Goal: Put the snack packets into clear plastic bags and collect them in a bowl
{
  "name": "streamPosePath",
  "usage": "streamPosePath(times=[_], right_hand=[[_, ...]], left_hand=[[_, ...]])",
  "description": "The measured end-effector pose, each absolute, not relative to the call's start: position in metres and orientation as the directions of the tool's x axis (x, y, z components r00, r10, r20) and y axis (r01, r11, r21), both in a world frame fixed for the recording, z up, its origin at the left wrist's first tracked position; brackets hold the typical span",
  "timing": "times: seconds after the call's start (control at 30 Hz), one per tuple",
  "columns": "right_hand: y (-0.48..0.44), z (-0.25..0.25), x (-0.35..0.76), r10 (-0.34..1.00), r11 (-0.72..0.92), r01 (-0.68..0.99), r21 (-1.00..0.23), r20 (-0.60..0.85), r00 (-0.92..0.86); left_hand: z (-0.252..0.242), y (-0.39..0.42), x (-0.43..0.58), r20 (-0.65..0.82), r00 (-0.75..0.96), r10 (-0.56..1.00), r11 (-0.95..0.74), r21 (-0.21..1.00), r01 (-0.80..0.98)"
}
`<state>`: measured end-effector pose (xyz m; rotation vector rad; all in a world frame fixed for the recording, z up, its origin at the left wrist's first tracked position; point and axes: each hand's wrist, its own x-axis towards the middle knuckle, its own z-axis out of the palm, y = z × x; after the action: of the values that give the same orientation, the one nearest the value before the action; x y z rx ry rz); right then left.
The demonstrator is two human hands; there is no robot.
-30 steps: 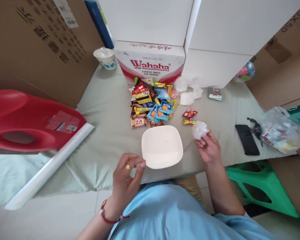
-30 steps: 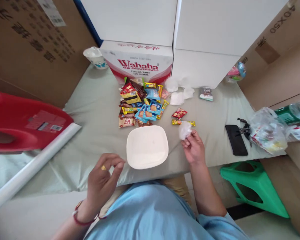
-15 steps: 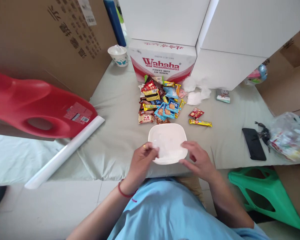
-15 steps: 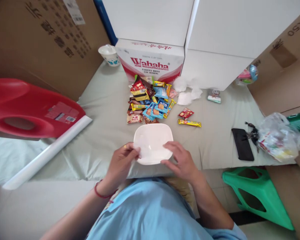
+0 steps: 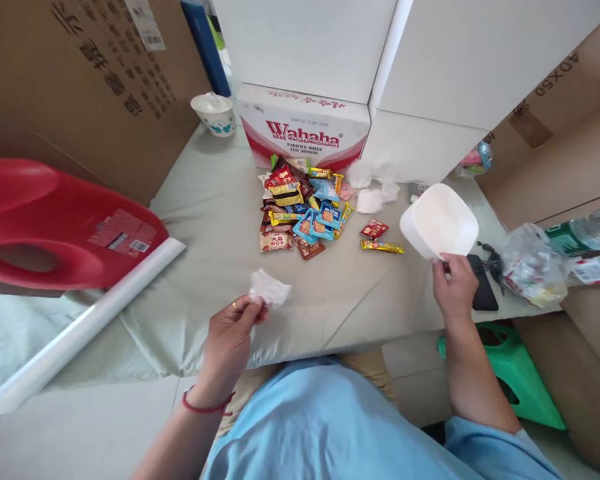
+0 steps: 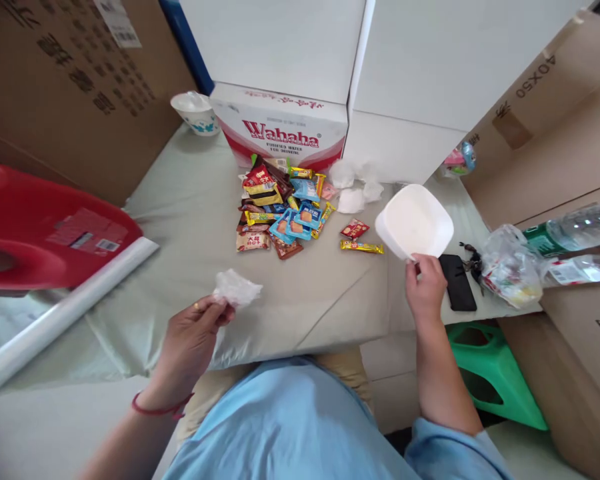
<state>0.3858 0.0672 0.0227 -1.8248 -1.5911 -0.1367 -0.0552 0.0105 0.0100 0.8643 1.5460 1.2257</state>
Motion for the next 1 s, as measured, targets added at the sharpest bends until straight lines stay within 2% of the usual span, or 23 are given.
streamPosePath(times=[0.1,0.17,0.23,0.3,0.37,0.4,0.43,0.53,0.6,0.7,0.87,0.93,1.0], right_hand=[[0.110,0.006,0.415,0.866,-0.147,0.888,-0.435,0.378,0.328],[0.124,0.000,0.416,0.901,-0.168,0.887,-0.429,0.299,0.315],[0.124,0.001,0.397,0.886,-0.108,0.892,-0.440,0.364,0.286],[0.108,0.006,0.360,0.839,0.005,0.857,-0.515,0.468,0.277],[0.083,0.011,0.310,0.880,0.100,0.708,-0.699,0.394,0.265],[0.070,0.012,0.283,0.942,0.128,0.580,-0.804,0.282,0.182],[0.059,0.013,0.256,0.990,0.127,0.457,-0.881,0.144,0.002],[0.045,0.008,0.191,0.956,0.075,0.183,-0.980,0.019,-0.292],[0.050,0.002,0.170,0.944,0.000,0.111,-0.994,-0.037,-0.327],[0.065,-0.005,0.170,0.959,-0.169,-0.008,-0.986,-0.163,-0.231],[0.077,-0.005,0.194,0.905,-0.423,-0.189,-0.886,-0.402,-0.141],[0.075,-0.004,0.200,0.878,-0.478,-0.221,-0.850,-0.463,-0.121],[0.072,-0.004,0.202,0.866,-0.500,-0.239,-0.832,-0.490,-0.105]], left_hand=[[0.010,0.015,-0.041,-0.282,-0.246,0.927,0.283,0.959,-0.032],[0.011,0.015,-0.034,-0.292,-0.228,0.929,0.286,0.956,-0.061],[0.011,0.013,-0.029,-0.306,-0.222,0.926,0.292,0.952,-0.092],[0.008,0.012,-0.025,-0.318,-0.212,0.924,0.301,0.948,-0.106],[0.006,0.010,-0.021,-0.324,-0.184,0.928,0.309,0.945,-0.105],[0.005,0.010,-0.018,-0.326,-0.159,0.932,0.313,0.944,-0.101],[0.004,0.009,-0.016,-0.325,-0.131,0.937,0.314,0.945,-0.095],[0.005,0.008,-0.009,-0.291,-0.047,0.956,0.288,0.956,-0.051],[0.005,0.009,-0.008,-0.275,-0.016,0.961,0.274,0.961,-0.040],[0.002,0.013,-0.016,-0.323,-0.051,0.945,0.319,0.945,-0.076],[-0.013,0.017,-0.038,-0.437,-0.143,0.888,0.406,0.891,-0.202],[-0.016,0.015,-0.042,-0.439,-0.165,0.883,0.414,0.895,-0.165],[-0.016,0.011,-0.043,-0.343,-0.251,0.905,0.347,0.937,-0.031]])
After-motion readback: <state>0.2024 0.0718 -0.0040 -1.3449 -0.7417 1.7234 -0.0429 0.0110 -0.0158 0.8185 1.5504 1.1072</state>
